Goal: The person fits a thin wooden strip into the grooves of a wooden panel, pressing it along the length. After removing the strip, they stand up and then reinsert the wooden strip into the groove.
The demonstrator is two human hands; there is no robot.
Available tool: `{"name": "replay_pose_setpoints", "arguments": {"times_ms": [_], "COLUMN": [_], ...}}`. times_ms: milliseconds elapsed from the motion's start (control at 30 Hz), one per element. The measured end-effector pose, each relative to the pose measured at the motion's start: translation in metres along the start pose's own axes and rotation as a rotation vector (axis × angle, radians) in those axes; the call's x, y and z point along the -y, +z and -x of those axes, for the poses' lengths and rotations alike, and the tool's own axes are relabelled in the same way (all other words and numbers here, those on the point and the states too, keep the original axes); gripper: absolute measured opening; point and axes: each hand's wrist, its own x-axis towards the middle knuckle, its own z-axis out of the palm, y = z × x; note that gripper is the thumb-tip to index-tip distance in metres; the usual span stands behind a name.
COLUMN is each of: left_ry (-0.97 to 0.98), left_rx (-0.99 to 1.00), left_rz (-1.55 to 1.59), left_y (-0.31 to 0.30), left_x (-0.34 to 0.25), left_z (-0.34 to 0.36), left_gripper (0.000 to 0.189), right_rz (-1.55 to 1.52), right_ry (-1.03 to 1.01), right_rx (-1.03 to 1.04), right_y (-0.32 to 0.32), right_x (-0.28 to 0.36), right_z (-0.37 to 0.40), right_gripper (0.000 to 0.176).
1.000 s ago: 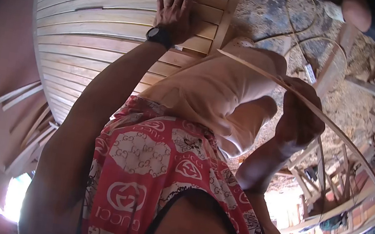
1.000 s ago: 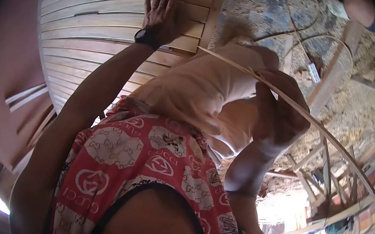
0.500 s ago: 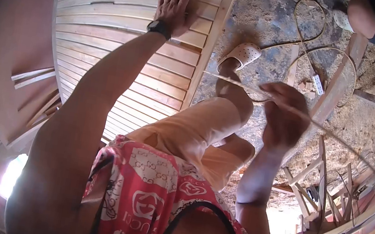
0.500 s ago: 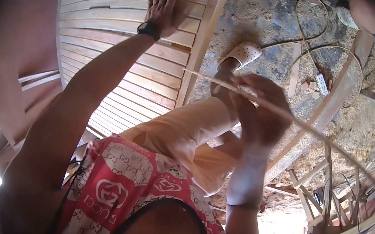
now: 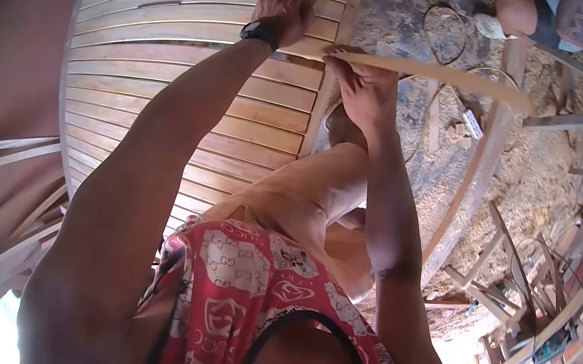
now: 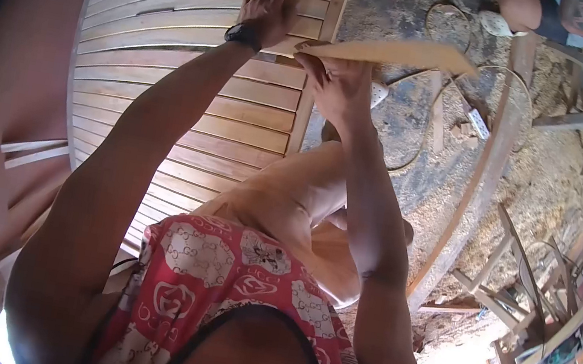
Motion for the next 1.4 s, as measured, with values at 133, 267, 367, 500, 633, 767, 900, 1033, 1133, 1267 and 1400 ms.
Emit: {"name": "replay_pose_setpoints", "arguments": {"times_ms": [133, 267, 367, 500, 633, 767, 900, 1033, 1133, 1267, 1400], "left_ry": [-0.023, -0.043, 0.067, 0.153, 0.117, 0.149, 0.177, 0.136, 0.129, 0.093, 0.081], "left_rx": [-0.073, 0.172, 0.248, 0.269, 0.206, 0.195, 0.168, 0.226, 0.28, 0.356, 0.383], "left_rz": [0.125, 0.358, 0.377, 0.321, 0.303, 0.285, 0.264, 0.197, 0.219, 0.174, 0.145], "left_y": [-0.006, -0.045, -0.083, -0.08, -0.066, -0.067, -0.059, -0.06, -0.065, -0.072, -0.074], "left_x": [0.002, 0.001, -0.008, 0.003, 0.01, 0.012, 0.016, 0.015, 0.016, 0.009, 0.006], "left_z": [0.001, 0.052, 0.091, 0.106, 0.108, 0.108, 0.11, 0.108, 0.109, 0.105, 0.105], "left_gripper": [0.058, 0.059, 0.061, 0.067, 0.068, 0.062, 0.059, 0.059, 0.058, 0.057, 0.052], "right_rz": [0.187, 0.143, 0.218, 0.234, 0.341, 0.343, 0.34, 0.308, 0.327, 0.381, 0.355], "right_ry": [0.087, 0.184, 0.221, 0.155, 0.209, 0.174, 0.135, 0.097, 0.115, 0.133, 0.122], "right_rx": [0.068, 0.09, 0.127, 0.124, 0.155, 0.125, 0.107, 0.093, 0.106, 0.111, 0.091], "right_y": [0.009, 0.02, 0.024, 0.03, 0.032, 0.034, 0.036, 0.036, 0.035, 0.036, 0.037], "right_x": [0.012, 0.01, 0.015, 0.016, 0.022, 0.018, 0.013, 0.012, 0.015, 0.013, 0.005], "right_z": [-0.009, -0.005, -0.007, -0.011, -0.013, -0.012, -0.012, -0.011, -0.013, -0.014, -0.014], "right_gripper": [0.014, 0.019, 0.022, 0.026, 0.02, 0.021, 0.021, 0.021, 0.021, 0.022, 0.023]}}
